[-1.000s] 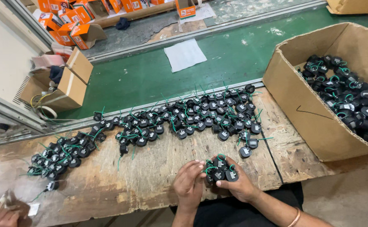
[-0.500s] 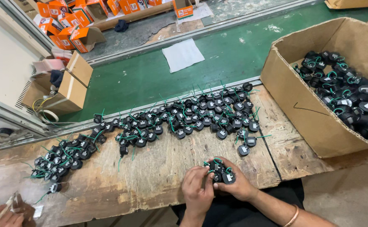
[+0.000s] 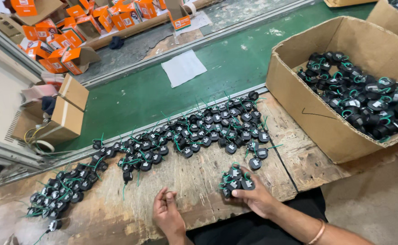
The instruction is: The person picks up black plug adapters with green cords from a cardboard box and the workbench, coils and arranges each cord around its adapter by hand, and places the finished units in rows on the bench. A coworker at the left handles similar items.
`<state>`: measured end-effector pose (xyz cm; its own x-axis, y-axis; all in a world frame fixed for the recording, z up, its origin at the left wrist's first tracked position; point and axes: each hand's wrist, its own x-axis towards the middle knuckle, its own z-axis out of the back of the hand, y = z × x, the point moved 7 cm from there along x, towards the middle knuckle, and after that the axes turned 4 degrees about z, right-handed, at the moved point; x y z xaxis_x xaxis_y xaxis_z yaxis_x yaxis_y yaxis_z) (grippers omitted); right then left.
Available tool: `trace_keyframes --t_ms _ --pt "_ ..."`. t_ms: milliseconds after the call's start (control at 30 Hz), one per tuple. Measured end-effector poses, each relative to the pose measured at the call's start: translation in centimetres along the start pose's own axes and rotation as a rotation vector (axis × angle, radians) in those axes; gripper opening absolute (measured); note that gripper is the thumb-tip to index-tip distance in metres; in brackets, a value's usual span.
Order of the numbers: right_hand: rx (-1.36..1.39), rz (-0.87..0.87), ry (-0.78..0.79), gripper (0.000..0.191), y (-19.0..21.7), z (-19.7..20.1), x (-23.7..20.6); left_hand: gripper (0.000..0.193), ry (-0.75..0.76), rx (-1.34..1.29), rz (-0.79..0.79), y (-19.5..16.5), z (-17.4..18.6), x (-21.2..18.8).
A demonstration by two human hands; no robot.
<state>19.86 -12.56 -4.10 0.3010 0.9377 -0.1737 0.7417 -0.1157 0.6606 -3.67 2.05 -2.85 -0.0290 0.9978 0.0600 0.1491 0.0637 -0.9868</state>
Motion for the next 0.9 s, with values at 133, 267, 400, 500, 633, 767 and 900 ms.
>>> trace_keyframes --t_ms 133,267,400,500,633,767,900 --pt "0.051 0.183 -0.051 0.081 5.7 0.6 -0.8 0.026 0.066 0.022 -0.013 0.5 -0.8 0.1" --pt "0.054 0.506 0.123 0.071 17.6 1.0 -1.8 0.028 0.112 0.209 0.057 0.9 -2.1 -0.3" --pt "0.525 0.752 0.081 0.031 31.2 3.3 0.3 0.03 0.105 0.17 -0.145 -0.7 -2.4 -0.3" --pt "0.841 0.734 0.122 0.037 33.9 3.5 1.7 0.029 0.097 0.207 -0.186 -0.7 -2.3 -0.3" --pt "0.25 0.905 0.01 0.051 26.8 2.4 -0.4 0.029 0.088 0.138 -0.16 -0.4 -2.1 -0.1" --pt "-0.48 0.576 0.108 0.065 12.2 -0.3 -0.2 0.034 -0.018 0.209 -0.172 -1.6 -0.5 0.9" --pt "-0.644 0.091 0.45 0.042 1.1 -2.5 -0.4 0.044 -0.195 0.408 -0.339 -5.5 2.6 4.2"
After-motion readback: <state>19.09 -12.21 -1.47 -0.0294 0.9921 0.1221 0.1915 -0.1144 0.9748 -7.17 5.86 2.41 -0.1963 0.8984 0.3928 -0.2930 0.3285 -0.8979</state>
